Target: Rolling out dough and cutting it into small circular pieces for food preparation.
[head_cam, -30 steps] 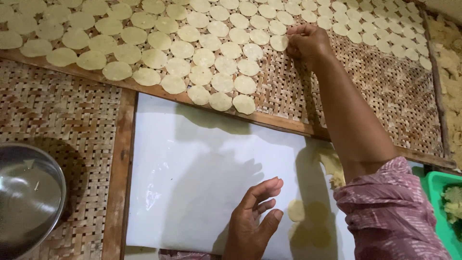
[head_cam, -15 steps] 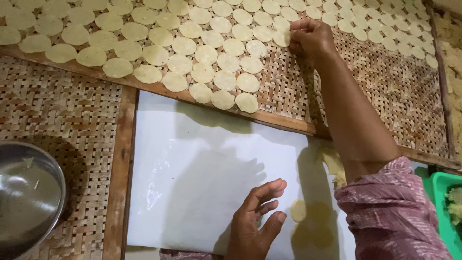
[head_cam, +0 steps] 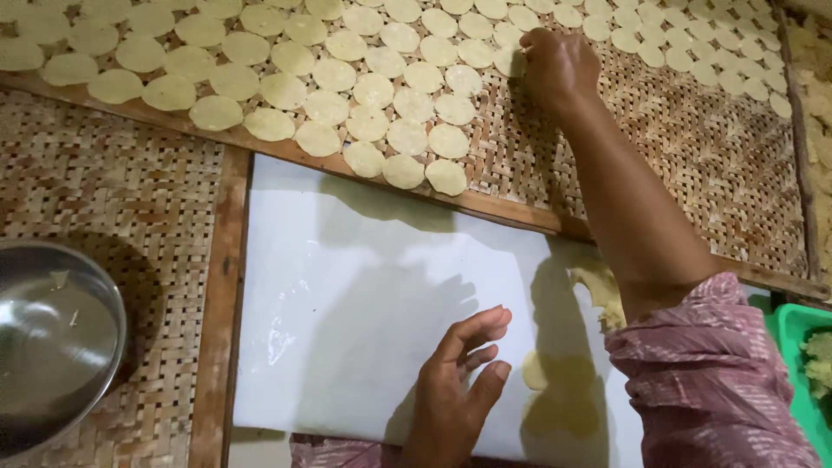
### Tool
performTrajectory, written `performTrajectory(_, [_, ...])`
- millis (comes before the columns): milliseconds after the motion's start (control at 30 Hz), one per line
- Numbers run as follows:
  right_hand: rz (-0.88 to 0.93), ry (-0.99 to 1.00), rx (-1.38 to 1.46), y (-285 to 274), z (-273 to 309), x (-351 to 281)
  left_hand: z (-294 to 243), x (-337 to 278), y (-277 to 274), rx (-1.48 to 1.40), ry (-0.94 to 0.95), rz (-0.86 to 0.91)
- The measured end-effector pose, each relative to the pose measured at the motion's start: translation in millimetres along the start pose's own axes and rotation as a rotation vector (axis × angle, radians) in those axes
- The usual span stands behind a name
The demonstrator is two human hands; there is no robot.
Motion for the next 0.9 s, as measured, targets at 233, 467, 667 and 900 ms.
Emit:
performTrajectory(233, [-0.132,-0.421,0.406,18,-96,19,12,6,-4,-0.071,0.067,-0.094])
performTrajectory(467, [0.066,-0.076,0.66,-101,-25,-207,22,7,-10,0.036,0.261,-0.091])
performTrajectory(667, [0.126,0.086,0.889,-115,-68,-351,29,18,-1,0.086,0.327,-0.086])
performTrajectory(900, [0.138,0.173,0.836,-100,-88,-451,41,23,5,0.189,0.188,-0.146])
Point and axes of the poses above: each hand's wrist, its own x-axis towards the middle knuckle, its own y-axis out of the palm, z = x × y, the point moved 3 cm from there along x, towards the middle knuckle, and after that the axes turned 14 degrees about x, right-handed, at the moved point
